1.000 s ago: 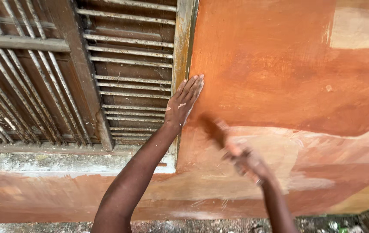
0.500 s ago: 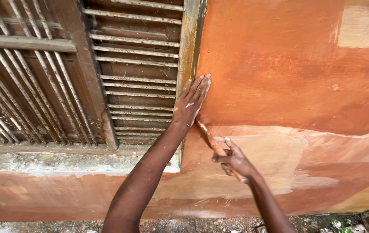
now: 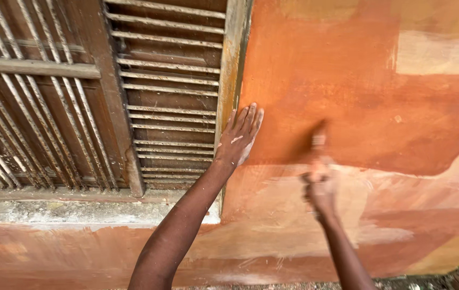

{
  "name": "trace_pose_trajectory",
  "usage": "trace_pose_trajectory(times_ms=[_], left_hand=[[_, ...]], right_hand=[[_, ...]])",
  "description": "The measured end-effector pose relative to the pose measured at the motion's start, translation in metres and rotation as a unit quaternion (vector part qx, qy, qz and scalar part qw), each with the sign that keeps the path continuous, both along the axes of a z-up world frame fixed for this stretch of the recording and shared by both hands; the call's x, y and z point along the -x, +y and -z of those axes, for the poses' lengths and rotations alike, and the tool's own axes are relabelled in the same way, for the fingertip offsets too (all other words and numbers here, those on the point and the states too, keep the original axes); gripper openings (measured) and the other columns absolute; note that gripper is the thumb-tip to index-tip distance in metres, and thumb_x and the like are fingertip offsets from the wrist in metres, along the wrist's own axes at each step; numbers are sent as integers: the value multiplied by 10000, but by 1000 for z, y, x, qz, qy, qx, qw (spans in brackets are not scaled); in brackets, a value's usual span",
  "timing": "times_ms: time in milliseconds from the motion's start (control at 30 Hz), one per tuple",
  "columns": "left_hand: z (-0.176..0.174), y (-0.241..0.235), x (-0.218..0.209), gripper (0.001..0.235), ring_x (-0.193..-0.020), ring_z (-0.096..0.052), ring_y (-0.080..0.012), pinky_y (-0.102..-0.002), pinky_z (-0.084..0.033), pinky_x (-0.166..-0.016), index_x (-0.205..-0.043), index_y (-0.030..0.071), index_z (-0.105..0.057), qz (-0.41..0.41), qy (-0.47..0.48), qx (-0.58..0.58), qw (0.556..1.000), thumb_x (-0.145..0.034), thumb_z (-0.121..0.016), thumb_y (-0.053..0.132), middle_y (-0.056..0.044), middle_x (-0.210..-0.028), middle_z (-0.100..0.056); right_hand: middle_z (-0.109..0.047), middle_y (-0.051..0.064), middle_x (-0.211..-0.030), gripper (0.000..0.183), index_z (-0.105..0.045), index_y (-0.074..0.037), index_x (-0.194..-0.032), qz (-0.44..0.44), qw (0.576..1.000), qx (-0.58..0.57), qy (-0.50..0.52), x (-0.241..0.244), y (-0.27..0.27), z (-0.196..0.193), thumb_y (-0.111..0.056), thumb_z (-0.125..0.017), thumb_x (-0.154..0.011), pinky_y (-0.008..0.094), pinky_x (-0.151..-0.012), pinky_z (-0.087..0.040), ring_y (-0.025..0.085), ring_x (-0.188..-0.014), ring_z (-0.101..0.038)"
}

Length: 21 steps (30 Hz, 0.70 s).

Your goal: The person applies reddish-brown paint to a wall using a wide brush, repeatedly dipping the brush into a bucket on the ground to reload paint. The person works near a metal window grate, covering the wall surface with broad strokes.

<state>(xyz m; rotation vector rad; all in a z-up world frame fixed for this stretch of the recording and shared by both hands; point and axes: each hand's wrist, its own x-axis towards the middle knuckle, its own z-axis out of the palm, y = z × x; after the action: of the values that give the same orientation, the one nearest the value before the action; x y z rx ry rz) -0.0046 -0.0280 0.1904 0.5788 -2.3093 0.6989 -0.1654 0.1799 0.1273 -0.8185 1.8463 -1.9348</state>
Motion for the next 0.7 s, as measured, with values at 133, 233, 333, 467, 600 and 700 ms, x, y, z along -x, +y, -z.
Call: trace_pose_trajectory(times_ms=[133,233,333,467,600,700], left_hand=[[4,2,-4,656,-1302,-514,-257,-500,-349,-1200,-1558,24,-404,39,27,39,998,-943,-586,159,-132,-1424,-525],[4,-2,-7,274,-1154,-594,-212,-437,-441,-1145,-1307,100,-594,50,2,1,999,-1034,-568,118,-58,-1178,-586],[0,-8,-15,226,-1018,-622,-177,-406,-459,-990,-1179,127,-625,40,25,20,999,-956,-587,115,-65,-1086,-568],[0,-10,-30,131,-1024,-637,-246,-440,-411,-945,-1011,164,-643,113,92,-97,985,-968,-636,287,-92,-979,-544],[8,-7,-20,124,-1028,-648,-197,-412,-409,-988,-1020,180,-659,122,85,-127,981,-1016,-597,287,-53,-997,-556],[12,-2,7,120,-976,-640,-187,-409,-410,-944,-1031,223,-686,155,114,-62,979,-966,-599,272,-18,-1059,-598]], right_hand=[[-734,176,-906,601,-417,-202,-1383,-217,952,-202,70,-1,-1,16,-195,-729,-870,294,-408,-477,143,-520,-546],[-802,126,-937,426,-606,-95,-1259,-246,910,-304,138,21,17,-21,-219,-734,-871,269,-448,-487,130,-549,-577],[-772,189,-851,346,-729,60,-1170,-95,944,-242,205,50,27,-91,-119,-591,-908,316,-428,-517,163,-560,-608],[-695,120,-860,596,-540,-140,-1421,33,988,-64,136,66,45,-146,-132,-723,-854,278,-418,-398,117,-533,-509],[-642,114,-836,485,-413,-139,-1445,78,989,67,108,33,28,-110,-315,-581,-1025,259,-358,-395,88,-505,-583],[-688,142,-770,432,-436,-111,-1374,-53,987,-74,130,6,16,-69,-229,-539,-971,312,-338,-391,142,-422,-502]])
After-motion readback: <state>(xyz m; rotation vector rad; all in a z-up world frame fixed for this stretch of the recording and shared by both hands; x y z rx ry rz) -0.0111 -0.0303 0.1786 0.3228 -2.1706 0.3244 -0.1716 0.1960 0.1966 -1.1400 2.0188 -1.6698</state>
